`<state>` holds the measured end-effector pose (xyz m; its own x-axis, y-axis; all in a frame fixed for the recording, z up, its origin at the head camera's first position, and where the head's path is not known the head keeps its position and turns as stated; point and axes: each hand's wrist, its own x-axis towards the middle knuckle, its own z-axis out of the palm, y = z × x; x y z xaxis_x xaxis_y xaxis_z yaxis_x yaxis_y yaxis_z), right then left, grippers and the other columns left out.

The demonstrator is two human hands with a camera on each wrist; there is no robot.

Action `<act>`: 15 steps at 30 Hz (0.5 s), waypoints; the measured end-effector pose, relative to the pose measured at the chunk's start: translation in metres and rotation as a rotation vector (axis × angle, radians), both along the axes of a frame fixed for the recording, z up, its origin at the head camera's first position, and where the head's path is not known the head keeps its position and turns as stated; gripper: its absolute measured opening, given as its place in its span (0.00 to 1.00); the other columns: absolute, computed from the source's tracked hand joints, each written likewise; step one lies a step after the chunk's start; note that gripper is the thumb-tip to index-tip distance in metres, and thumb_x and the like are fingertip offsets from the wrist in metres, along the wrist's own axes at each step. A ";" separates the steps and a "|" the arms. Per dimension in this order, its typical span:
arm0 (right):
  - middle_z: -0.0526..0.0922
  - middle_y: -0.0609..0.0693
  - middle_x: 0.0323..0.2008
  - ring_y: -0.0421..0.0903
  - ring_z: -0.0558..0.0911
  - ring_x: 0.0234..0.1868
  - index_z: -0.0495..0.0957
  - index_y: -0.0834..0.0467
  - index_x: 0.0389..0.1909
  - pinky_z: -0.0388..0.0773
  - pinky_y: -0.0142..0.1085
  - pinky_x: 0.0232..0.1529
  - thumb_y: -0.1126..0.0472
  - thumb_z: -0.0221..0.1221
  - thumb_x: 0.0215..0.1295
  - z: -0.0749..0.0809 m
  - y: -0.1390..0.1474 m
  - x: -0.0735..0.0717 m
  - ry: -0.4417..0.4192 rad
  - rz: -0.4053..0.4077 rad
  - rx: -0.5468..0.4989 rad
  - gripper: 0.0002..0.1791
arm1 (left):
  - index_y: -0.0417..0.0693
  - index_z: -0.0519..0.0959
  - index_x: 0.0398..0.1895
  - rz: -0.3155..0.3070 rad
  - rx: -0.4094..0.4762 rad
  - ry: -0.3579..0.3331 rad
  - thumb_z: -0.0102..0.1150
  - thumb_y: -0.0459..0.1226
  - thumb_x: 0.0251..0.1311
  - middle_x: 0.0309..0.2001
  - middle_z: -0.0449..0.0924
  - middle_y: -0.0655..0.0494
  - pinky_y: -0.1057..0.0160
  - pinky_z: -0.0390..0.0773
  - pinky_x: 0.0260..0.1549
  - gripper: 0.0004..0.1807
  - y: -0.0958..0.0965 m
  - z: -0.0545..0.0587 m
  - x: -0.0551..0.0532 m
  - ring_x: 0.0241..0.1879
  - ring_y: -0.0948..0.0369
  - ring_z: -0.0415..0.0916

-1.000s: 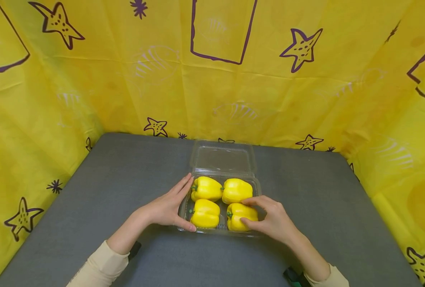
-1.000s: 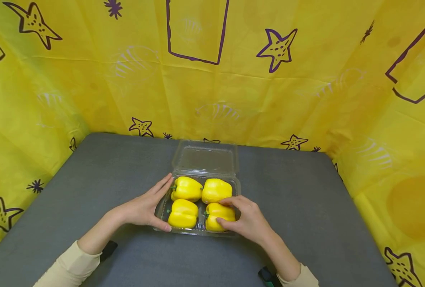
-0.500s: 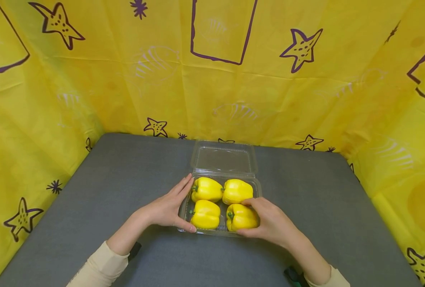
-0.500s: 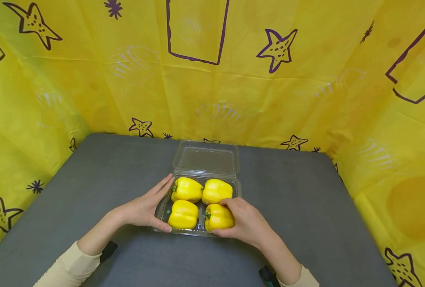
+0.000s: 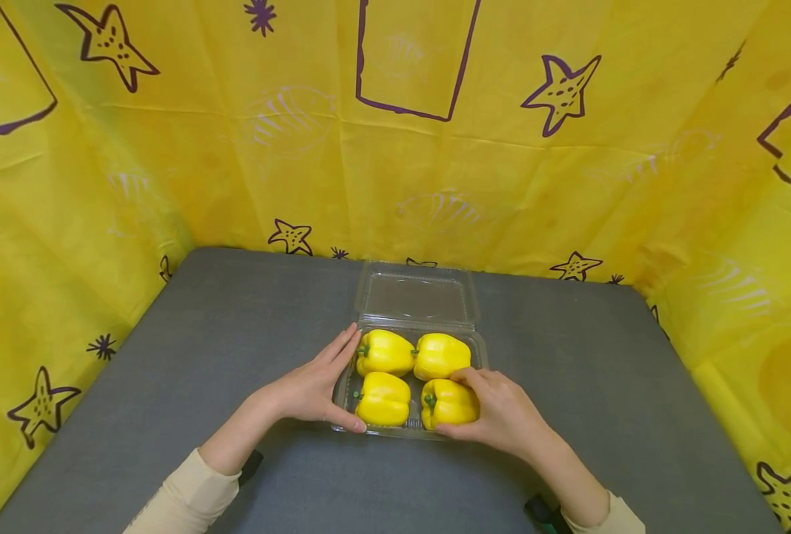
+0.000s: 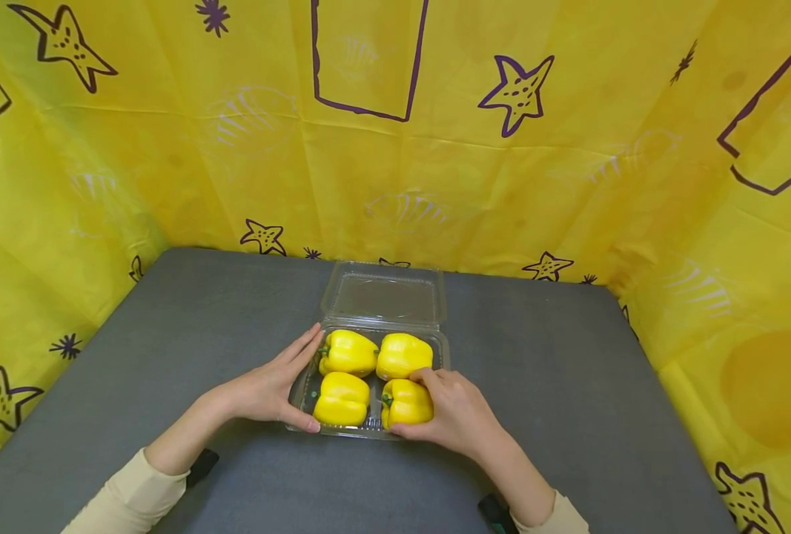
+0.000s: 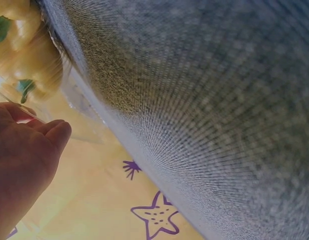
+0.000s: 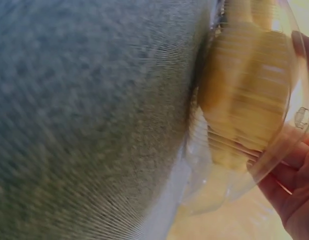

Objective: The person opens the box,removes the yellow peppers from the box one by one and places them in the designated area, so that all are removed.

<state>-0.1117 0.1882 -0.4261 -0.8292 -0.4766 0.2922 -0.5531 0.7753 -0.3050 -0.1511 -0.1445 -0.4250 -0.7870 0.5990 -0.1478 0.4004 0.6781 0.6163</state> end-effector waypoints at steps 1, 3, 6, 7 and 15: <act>0.81 0.41 0.38 0.41 0.78 0.37 0.78 0.50 0.47 0.77 0.38 0.37 0.26 0.68 0.40 0.000 0.000 0.000 -0.002 -0.003 -0.013 0.39 | 0.52 0.32 0.78 -0.001 -0.001 0.001 0.71 0.68 0.36 0.78 0.24 0.55 0.42 0.56 0.66 0.75 0.000 0.000 0.000 0.76 0.52 0.32; 0.82 0.42 0.39 0.42 0.79 0.38 0.79 0.50 0.47 0.77 0.39 0.38 0.29 0.71 0.39 -0.001 0.000 0.000 -0.003 -0.007 -0.030 0.39 | 0.52 0.32 0.78 -0.003 -0.002 0.004 0.71 0.68 0.36 0.78 0.23 0.56 0.42 0.56 0.66 0.75 0.000 -0.001 0.000 0.76 0.52 0.32; 0.83 0.43 0.40 0.44 0.79 0.41 0.79 0.50 0.48 0.78 0.41 0.40 0.32 0.74 0.36 -0.003 0.000 0.000 0.007 -0.009 -0.052 0.39 | 0.53 0.31 0.78 -0.005 -0.002 0.006 0.71 0.68 0.36 0.78 0.23 0.57 0.42 0.56 0.66 0.75 -0.001 -0.001 0.000 0.76 0.52 0.31; 0.83 0.43 0.41 0.44 0.80 0.41 0.79 0.50 0.48 0.79 0.41 0.40 0.33 0.74 0.36 -0.004 0.001 0.000 0.013 -0.007 -0.061 0.39 | 0.53 0.31 0.78 -0.005 -0.001 0.006 0.71 0.68 0.36 0.78 0.23 0.57 0.42 0.56 0.66 0.75 -0.001 -0.002 0.000 0.76 0.52 0.31; 0.83 0.44 0.42 0.44 0.80 0.40 0.81 0.52 0.47 0.79 0.41 0.39 0.38 0.77 0.34 -0.010 0.003 -0.002 0.068 0.018 -0.144 0.37 | 0.53 0.31 0.78 -0.006 -0.002 0.012 0.71 0.68 0.36 0.78 0.23 0.56 0.42 0.56 0.66 0.75 -0.001 -0.002 0.000 0.76 0.52 0.32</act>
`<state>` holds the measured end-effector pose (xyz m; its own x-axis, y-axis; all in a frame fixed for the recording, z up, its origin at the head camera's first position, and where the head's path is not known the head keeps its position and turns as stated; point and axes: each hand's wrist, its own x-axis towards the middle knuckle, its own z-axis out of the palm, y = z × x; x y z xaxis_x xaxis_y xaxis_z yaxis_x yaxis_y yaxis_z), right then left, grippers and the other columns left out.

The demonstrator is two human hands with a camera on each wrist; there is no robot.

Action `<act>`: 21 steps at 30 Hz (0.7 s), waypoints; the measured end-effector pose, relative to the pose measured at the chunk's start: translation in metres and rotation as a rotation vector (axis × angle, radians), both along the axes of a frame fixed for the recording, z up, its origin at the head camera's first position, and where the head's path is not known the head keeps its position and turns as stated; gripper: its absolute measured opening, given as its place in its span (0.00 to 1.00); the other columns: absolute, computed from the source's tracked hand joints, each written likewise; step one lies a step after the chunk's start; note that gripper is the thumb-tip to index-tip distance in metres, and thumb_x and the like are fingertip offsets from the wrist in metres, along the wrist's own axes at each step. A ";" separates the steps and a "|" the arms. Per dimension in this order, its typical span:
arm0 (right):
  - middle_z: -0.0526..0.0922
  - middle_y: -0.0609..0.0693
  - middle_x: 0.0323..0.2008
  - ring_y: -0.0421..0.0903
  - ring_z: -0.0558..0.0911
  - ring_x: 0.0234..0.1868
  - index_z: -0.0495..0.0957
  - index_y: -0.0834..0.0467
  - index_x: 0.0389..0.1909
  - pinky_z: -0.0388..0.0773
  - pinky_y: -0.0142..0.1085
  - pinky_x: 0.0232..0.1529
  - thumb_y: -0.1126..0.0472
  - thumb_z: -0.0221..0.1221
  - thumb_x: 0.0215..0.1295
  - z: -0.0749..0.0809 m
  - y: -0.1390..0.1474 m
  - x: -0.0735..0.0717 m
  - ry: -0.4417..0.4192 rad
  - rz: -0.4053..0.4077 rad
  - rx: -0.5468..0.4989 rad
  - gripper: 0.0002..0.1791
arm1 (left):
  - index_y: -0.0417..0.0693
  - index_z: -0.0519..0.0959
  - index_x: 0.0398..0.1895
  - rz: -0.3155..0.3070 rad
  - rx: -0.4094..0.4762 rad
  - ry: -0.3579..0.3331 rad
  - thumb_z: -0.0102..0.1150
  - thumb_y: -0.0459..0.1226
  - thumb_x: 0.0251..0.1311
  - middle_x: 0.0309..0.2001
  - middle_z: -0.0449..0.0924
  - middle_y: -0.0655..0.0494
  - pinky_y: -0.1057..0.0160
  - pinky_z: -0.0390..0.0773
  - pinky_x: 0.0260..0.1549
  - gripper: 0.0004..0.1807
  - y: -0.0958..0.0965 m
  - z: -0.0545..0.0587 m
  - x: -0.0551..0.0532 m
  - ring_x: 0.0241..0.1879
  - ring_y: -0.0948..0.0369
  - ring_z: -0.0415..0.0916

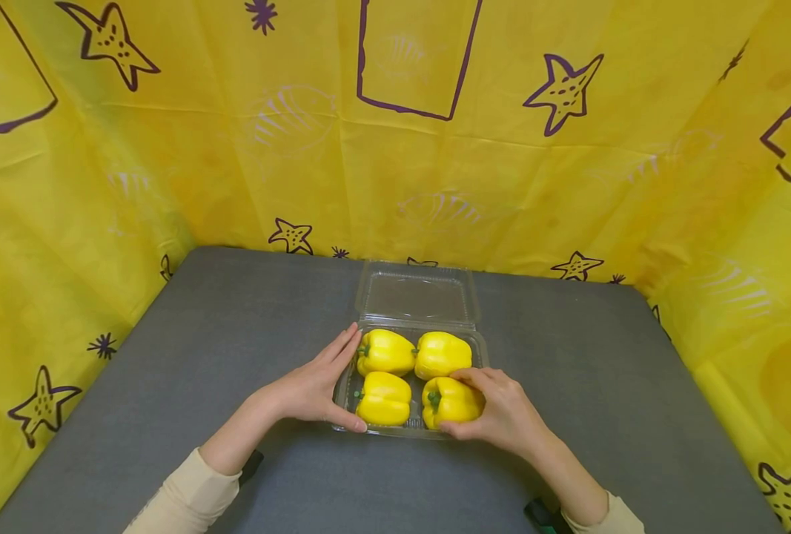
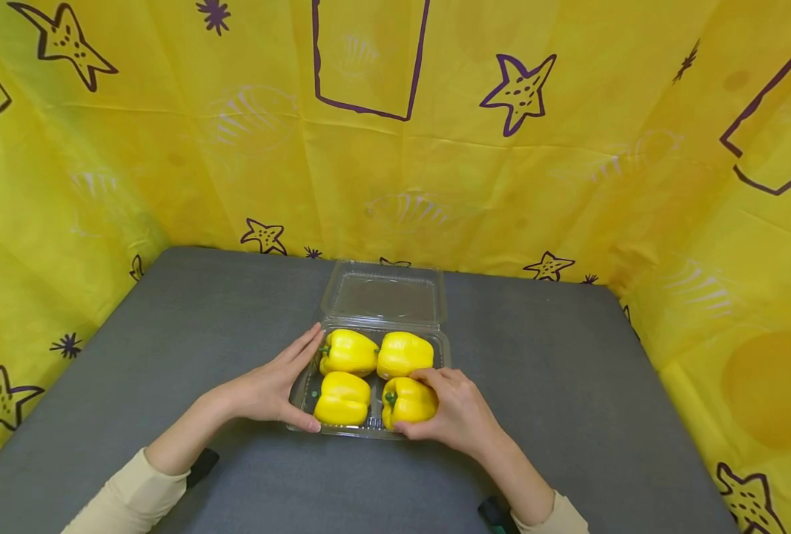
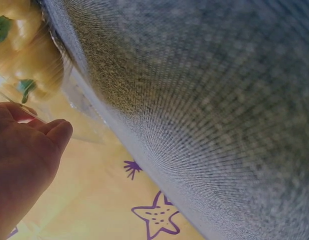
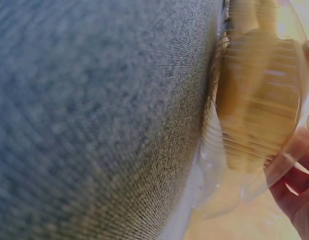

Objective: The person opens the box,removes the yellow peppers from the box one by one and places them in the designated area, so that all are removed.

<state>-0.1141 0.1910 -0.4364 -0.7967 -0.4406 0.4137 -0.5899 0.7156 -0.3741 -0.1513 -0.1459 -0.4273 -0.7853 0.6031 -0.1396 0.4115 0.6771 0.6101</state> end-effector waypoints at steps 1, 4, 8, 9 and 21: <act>0.83 0.44 0.42 0.44 0.80 0.40 0.81 0.52 0.47 0.79 0.40 0.39 0.38 0.77 0.34 -0.001 0.000 0.000 0.003 0.003 -0.011 0.37 | 0.53 0.31 0.78 -0.001 0.000 -0.001 0.71 0.68 0.36 0.78 0.23 0.56 0.42 0.56 0.66 0.75 0.000 0.000 0.000 0.76 0.52 0.32; 0.84 0.43 0.43 0.42 0.80 0.40 0.82 0.53 0.47 0.80 0.39 0.39 0.39 0.78 0.33 -0.002 0.001 -0.001 0.002 0.015 -0.057 0.38 | 0.53 0.31 0.78 0.002 0.001 -0.008 0.71 0.68 0.36 0.78 0.23 0.56 0.42 0.56 0.66 0.75 0.000 0.000 0.000 0.76 0.52 0.32; 0.84 0.43 0.44 0.41 0.81 0.41 0.82 0.54 0.48 0.81 0.38 0.40 0.40 0.78 0.35 -0.003 0.003 -0.003 -0.007 0.048 -0.132 0.37 | 0.53 0.31 0.78 0.005 -0.002 -0.013 0.71 0.68 0.37 0.78 0.23 0.56 0.42 0.56 0.66 0.75 0.001 0.000 0.000 0.76 0.52 0.32; 0.84 0.43 0.44 0.42 0.81 0.42 0.82 0.55 0.48 0.81 0.38 0.40 0.40 0.78 0.35 -0.003 0.004 -0.003 -0.010 0.056 -0.148 0.37 | 0.53 0.31 0.78 0.007 -0.004 -0.014 0.71 0.68 0.37 0.78 0.23 0.56 0.42 0.56 0.66 0.75 0.001 0.000 0.000 0.76 0.52 0.32; 0.85 0.45 0.45 0.45 0.85 0.44 0.81 0.54 0.50 0.80 0.34 0.46 0.56 0.80 0.38 -0.001 0.009 -0.004 -0.114 0.080 -0.285 0.33 | 0.53 0.32 0.78 0.019 -0.012 -0.021 0.71 0.68 0.36 0.78 0.23 0.57 0.41 0.57 0.66 0.75 0.002 0.002 0.000 0.76 0.52 0.32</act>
<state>-0.1185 0.2002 -0.4371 -0.8125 -0.3828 0.4396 -0.5829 0.5259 -0.6194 -0.1511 -0.1440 -0.4251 -0.7933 0.5863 -0.1638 0.3855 0.6921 0.6103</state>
